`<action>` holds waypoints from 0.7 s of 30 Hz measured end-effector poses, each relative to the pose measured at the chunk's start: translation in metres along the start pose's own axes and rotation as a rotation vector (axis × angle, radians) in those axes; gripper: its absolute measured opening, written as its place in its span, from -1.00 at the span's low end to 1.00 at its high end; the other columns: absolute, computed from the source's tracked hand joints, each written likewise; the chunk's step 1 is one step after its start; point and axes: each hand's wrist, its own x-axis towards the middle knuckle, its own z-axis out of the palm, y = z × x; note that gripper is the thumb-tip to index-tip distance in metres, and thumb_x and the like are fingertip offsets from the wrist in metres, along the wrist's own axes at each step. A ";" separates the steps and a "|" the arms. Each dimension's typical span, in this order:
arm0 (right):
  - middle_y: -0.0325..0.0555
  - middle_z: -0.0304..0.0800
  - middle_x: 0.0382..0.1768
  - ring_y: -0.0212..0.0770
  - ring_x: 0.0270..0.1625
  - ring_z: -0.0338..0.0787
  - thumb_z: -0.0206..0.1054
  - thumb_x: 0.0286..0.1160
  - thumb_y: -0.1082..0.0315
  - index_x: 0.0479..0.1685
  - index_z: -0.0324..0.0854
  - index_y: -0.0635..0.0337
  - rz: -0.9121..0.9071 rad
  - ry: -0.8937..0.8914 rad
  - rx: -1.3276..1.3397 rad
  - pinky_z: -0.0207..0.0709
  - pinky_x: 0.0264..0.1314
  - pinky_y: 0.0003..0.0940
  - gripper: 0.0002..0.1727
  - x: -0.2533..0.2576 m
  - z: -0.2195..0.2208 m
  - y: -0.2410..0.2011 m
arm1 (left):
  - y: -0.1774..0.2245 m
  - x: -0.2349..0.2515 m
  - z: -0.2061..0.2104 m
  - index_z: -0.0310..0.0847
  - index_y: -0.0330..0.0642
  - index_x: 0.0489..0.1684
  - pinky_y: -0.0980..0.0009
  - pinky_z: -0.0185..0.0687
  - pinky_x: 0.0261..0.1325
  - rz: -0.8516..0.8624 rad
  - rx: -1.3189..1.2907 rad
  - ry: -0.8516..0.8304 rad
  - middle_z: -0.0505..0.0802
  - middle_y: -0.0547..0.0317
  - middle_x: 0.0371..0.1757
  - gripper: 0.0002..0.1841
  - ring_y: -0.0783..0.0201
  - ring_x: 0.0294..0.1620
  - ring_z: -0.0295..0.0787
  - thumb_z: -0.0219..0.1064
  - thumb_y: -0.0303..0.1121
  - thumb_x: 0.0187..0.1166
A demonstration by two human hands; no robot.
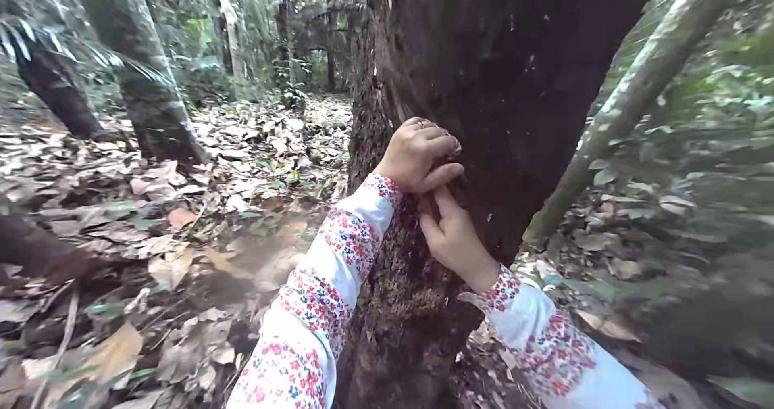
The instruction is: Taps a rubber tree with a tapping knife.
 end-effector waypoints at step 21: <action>0.24 0.74 -0.10 0.04 -0.28 0.77 0.03 0.74 0.47 0.75 0.22 0.25 0.395 -0.139 -0.376 0.66 -0.19 0.01 -0.43 0.081 0.032 -0.079 | -0.075 0.017 -0.022 0.64 -0.35 -0.66 0.45 0.50 -0.39 -0.159 -0.495 0.294 0.71 0.18 -0.65 -0.39 0.51 -0.57 0.59 -0.06 -0.11 0.77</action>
